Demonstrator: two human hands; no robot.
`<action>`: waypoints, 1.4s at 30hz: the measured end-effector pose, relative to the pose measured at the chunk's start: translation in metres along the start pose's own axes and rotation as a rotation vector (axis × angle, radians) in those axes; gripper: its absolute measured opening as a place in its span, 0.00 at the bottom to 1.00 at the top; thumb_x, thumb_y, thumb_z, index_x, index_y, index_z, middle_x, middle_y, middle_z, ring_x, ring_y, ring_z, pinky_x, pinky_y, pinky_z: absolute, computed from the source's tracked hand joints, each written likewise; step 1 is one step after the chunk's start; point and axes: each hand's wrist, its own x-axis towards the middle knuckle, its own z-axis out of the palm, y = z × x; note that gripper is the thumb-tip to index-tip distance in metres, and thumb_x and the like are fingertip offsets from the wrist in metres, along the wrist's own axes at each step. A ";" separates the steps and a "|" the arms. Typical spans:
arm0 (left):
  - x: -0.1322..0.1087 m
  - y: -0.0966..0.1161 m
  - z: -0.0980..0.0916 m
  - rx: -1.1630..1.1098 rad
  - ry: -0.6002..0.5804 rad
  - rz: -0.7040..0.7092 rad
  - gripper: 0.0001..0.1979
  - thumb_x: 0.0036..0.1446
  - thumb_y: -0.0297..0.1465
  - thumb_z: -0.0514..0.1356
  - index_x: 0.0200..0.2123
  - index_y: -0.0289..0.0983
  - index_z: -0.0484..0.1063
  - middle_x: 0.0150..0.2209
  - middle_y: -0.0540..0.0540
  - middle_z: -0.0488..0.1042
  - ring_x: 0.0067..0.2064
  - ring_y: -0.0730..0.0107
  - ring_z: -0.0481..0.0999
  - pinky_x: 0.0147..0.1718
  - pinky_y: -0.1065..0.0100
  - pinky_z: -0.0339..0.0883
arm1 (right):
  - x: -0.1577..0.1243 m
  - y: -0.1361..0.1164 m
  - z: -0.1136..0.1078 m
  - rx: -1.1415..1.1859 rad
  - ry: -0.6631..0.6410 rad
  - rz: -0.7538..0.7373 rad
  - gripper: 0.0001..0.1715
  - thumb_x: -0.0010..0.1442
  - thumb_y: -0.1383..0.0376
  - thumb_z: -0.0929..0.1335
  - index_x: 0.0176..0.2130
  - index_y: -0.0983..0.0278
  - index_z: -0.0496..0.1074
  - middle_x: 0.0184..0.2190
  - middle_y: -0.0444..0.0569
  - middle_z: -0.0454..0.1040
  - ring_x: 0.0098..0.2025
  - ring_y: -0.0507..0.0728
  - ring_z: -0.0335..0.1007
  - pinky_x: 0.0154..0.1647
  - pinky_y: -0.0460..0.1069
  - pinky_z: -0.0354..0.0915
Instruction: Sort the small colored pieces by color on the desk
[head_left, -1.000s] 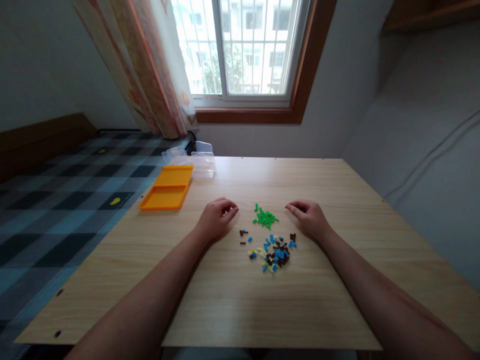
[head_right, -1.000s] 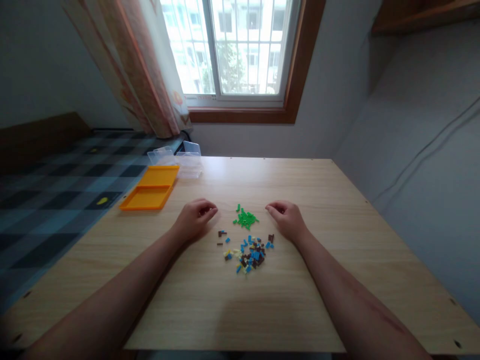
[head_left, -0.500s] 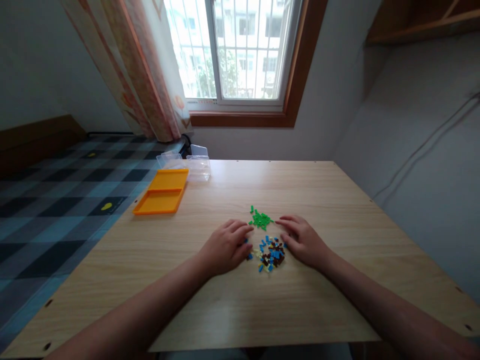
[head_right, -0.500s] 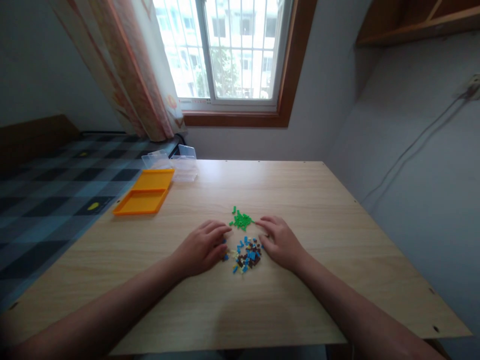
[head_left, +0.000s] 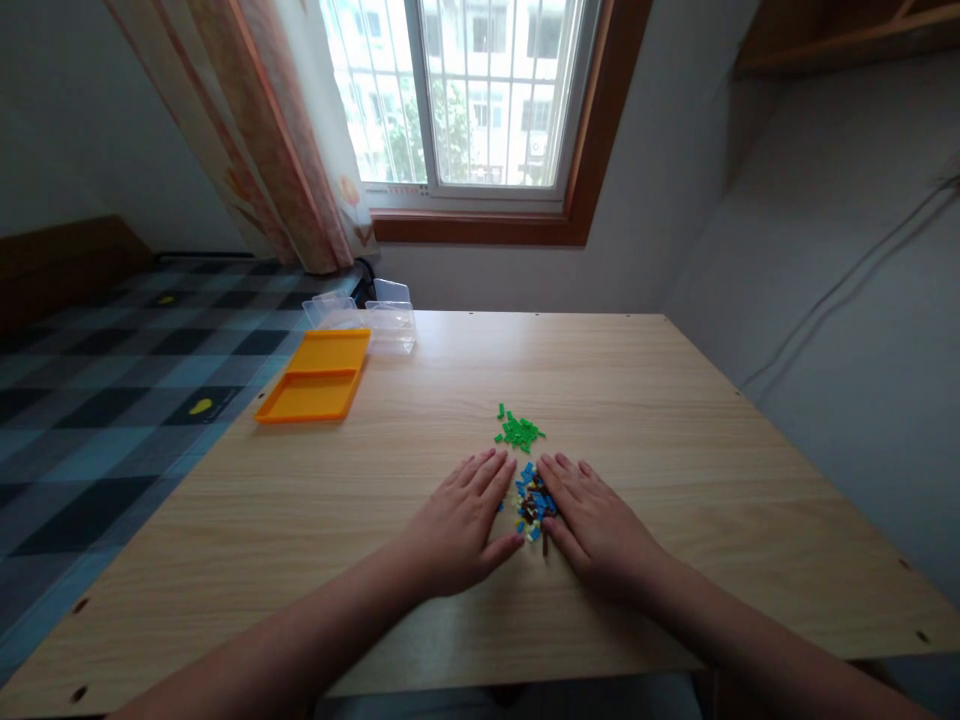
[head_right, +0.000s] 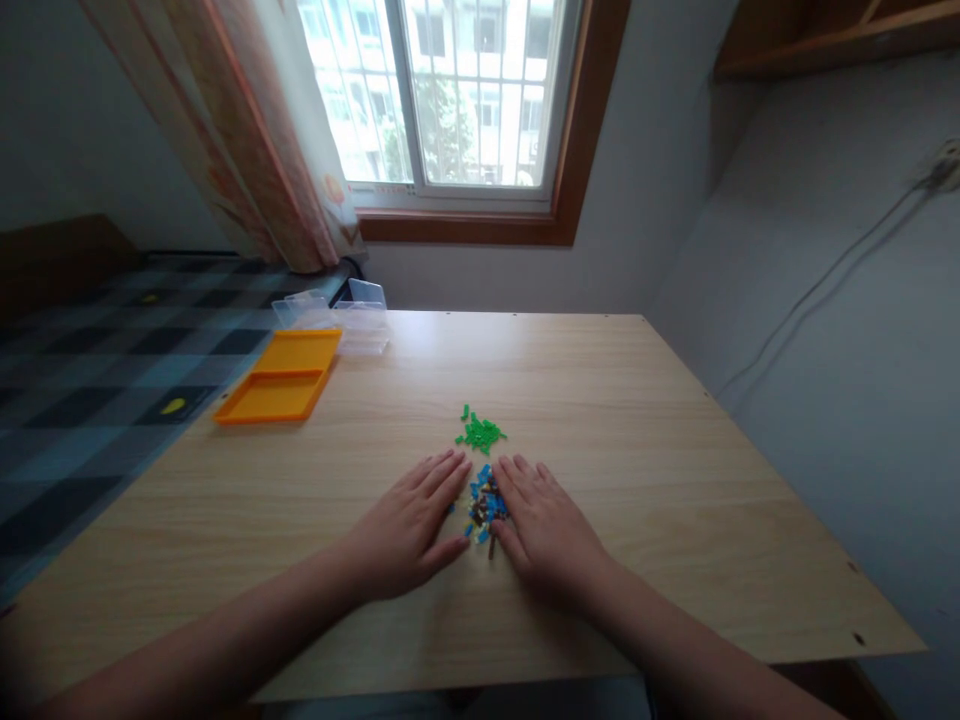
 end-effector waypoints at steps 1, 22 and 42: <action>0.000 0.001 0.000 -0.001 -0.002 0.002 0.41 0.65 0.53 0.47 0.71 0.34 0.46 0.72 0.37 0.47 0.73 0.55 0.45 0.70 0.54 0.42 | 0.002 -0.002 0.000 0.007 -0.004 -0.006 0.36 0.69 0.58 0.60 0.70 0.71 0.53 0.70 0.57 0.52 0.72 0.66 0.47 0.71 0.65 0.49; -0.014 -0.009 -0.003 -0.030 0.068 0.008 0.42 0.62 0.50 0.55 0.71 0.35 0.47 0.71 0.35 0.48 0.72 0.49 0.47 0.68 0.49 0.51 | -0.043 0.032 0.005 -0.108 0.026 0.022 0.41 0.68 0.51 0.60 0.72 0.65 0.48 0.71 0.56 0.48 0.72 0.66 0.45 0.71 0.65 0.48; -0.013 -0.015 0.015 0.068 0.130 -0.172 0.44 0.61 0.57 0.50 0.70 0.34 0.50 0.70 0.35 0.55 0.70 0.48 0.53 0.69 0.49 0.45 | 0.008 -0.001 0.004 -0.036 -0.003 -0.028 0.51 0.63 0.41 0.62 0.72 0.66 0.48 0.73 0.57 0.41 0.74 0.70 0.34 0.71 0.69 0.38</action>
